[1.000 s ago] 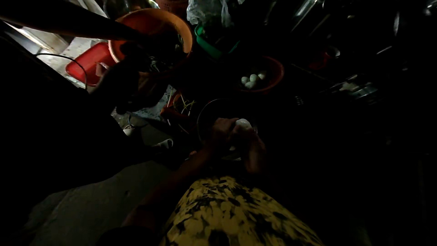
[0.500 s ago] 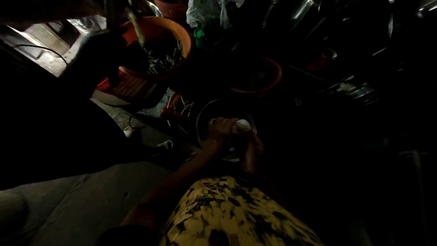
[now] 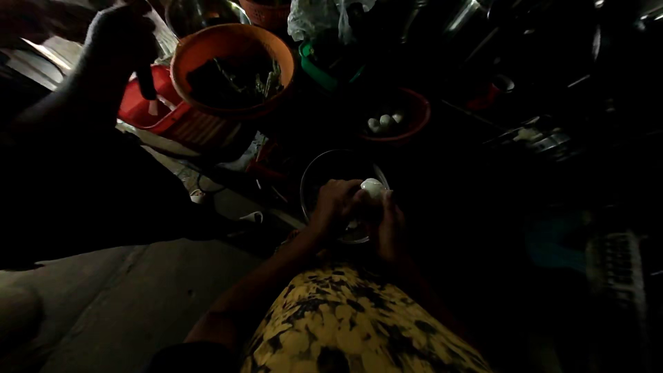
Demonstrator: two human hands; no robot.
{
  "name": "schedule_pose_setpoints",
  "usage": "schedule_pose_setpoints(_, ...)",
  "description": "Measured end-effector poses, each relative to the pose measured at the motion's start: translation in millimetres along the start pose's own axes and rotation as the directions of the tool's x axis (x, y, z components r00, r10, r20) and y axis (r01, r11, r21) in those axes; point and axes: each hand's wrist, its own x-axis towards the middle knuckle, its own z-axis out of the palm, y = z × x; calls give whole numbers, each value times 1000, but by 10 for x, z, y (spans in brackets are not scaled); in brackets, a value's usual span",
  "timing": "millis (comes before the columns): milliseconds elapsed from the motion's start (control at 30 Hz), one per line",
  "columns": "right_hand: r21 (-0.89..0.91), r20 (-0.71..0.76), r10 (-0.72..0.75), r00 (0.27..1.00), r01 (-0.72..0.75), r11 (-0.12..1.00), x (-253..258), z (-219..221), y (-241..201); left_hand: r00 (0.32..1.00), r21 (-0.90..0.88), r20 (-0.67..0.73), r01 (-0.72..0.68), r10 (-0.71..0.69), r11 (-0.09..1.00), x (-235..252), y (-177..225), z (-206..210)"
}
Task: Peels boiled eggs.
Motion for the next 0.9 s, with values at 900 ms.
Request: schedule_pose_setpoints(900, -121, 23, -190, 981, 192, 974, 51, -127, 91, 978, 261, -114, -138, 173, 955, 1, 14, -11)
